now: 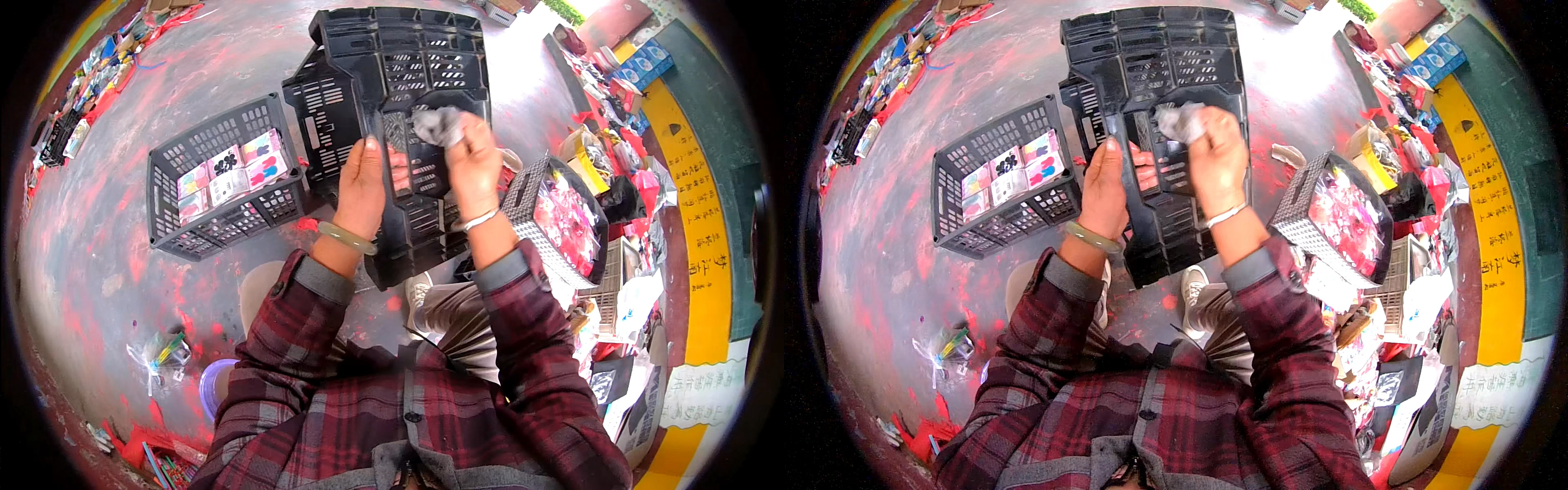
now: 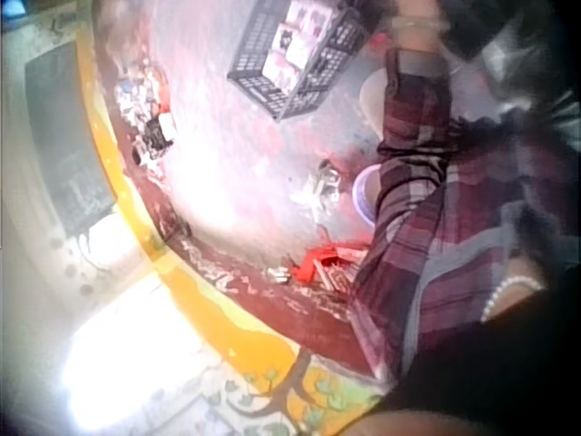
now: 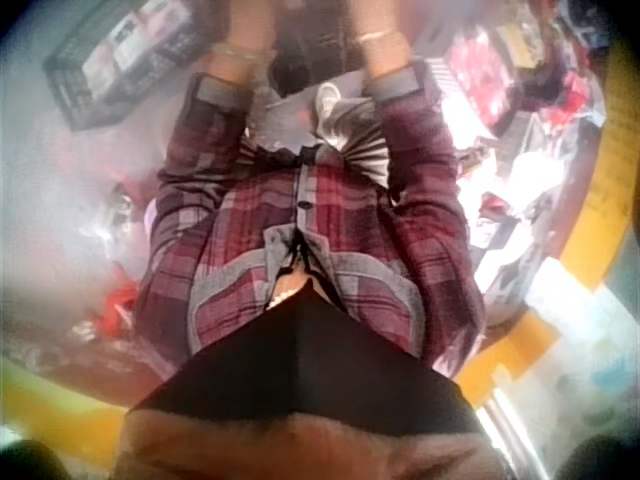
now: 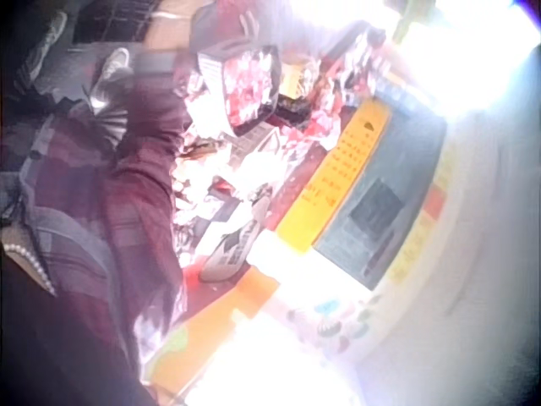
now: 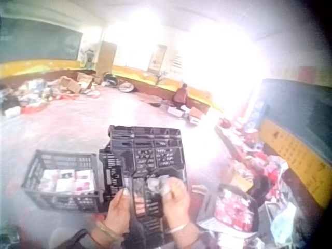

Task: The person sits on the floor and wipes a black plastic crate with a cloth. They clean the exterior and interior surfaces, turning the crate over to reach different sides.

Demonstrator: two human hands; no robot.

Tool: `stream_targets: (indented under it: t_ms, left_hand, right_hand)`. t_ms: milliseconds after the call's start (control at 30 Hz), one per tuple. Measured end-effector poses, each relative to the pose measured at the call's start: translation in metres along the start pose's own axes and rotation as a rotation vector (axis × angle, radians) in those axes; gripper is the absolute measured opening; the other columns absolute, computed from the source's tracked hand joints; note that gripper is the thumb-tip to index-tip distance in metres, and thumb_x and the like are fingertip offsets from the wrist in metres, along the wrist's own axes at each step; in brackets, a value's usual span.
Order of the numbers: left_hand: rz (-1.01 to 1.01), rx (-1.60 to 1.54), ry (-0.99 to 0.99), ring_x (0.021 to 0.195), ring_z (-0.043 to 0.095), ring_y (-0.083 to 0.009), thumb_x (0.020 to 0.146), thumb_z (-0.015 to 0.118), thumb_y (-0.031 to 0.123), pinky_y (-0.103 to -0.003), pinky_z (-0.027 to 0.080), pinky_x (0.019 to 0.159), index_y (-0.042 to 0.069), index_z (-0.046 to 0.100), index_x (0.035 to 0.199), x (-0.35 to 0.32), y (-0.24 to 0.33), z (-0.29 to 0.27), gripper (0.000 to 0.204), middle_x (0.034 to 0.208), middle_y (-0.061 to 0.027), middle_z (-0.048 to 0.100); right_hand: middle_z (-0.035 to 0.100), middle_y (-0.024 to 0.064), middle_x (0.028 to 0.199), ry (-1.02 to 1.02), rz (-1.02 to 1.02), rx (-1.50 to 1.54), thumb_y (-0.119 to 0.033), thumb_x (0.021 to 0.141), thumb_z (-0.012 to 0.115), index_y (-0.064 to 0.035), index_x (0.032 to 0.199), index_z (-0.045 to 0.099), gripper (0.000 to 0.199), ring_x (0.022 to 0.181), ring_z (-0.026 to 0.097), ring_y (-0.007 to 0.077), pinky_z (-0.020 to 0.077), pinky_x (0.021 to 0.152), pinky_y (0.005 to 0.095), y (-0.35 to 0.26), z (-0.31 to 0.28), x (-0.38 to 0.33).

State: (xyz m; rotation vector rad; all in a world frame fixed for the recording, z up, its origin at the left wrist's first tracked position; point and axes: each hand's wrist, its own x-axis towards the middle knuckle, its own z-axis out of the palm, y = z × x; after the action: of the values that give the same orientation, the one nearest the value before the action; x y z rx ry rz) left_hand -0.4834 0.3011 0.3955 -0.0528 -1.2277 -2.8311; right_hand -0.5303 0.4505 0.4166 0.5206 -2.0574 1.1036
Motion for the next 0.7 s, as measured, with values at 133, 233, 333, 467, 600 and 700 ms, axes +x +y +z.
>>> stream_targets:
  t_ms: [133,233,333,467,600,700]
  left_hand:
    - [0.058,0.04,-0.031,0.063,0.057,-0.0131,0.097,0.038,0.033,-0.026,0.051,0.059,0.001,0.05,0.092,-0.007,0.01,0.014,0.035,0.077,-0.0084,0.058]
    - [0.065,0.0,-0.082,0.063,0.057,-0.0132,0.097,0.038,0.035,-0.026,0.051,0.058,0.001,0.05,0.091,-0.013,0.019,0.021,0.036,0.076,-0.008,0.058]
    - [0.027,0.04,-0.04,0.068,0.061,-0.0193,0.096,0.036,0.042,-0.032,0.053,0.065,-0.002,0.052,0.097,-0.011,0.03,0.024,0.046,0.081,-0.0139,0.061]
    - [0.045,-0.135,-0.124,0.084,0.061,-0.018,0.097,0.036,0.036,-0.032,0.053,0.071,0.001,0.049,0.114,-0.002,0.028,0.014,0.041,0.1,-0.0101,0.059]
    - [0.018,-0.313,-0.191,0.099,0.056,-0.0155,0.098,0.036,0.03,-0.031,0.048,0.083,0.005,0.045,0.122,-0.004,0.027,0.012,0.036,0.114,-0.0051,0.055]
    - [0.047,-0.325,-0.141,0.092,0.057,-0.0145,0.098,0.035,0.03,-0.029,0.048,0.079,0.005,0.048,0.115,-0.005,0.024,0.013,0.033,0.105,-0.0063,0.056]
  right_hand:
    - [0.061,0.0046,0.091,0.048,0.063,0.263,0.008,0.072,0.057,-0.0018,0.091,0.064,0.022,0.082,0.058,0.0135,0.046,0.073,0.0252,-0.05,-0.009,0.039]
    - [0.059,0.0103,0.086,-0.062,-0.344,-0.095,0.004,0.065,0.057,-0.0019,0.09,0.064,0.026,0.081,0.057,0.0281,0.0475,0.074,0.0311,-0.082,-0.006,0.06]
    - [0.058,0.0096,0.089,-0.224,-0.388,-0.245,0.003,0.063,0.057,-0.0038,0.087,0.066,0.026,0.088,0.054,0.0298,0.0466,0.075,0.0351,-0.086,0.003,0.063]
    - [0.054,0.0108,0.091,-0.365,-0.534,-0.223,0.002,0.063,0.058,-0.004,0.086,0.067,0.025,0.086,0.052,0.031,0.046,0.074,0.0356,-0.087,0.016,0.056]
    - [0.053,0.0119,0.087,-0.428,-0.522,-0.298,0.0,0.064,0.056,-0.002,0.086,0.066,0.024,0.086,0.052,0.0315,0.0462,0.073,0.0366,-0.091,0.019,0.061]
    - [0.053,0.0136,0.087,-0.472,-0.538,-0.305,-0.001,0.066,0.055,-0.0007,0.083,0.064,0.019,0.084,0.051,0.0331,0.0454,0.073,0.038,-0.099,0.019,0.061]
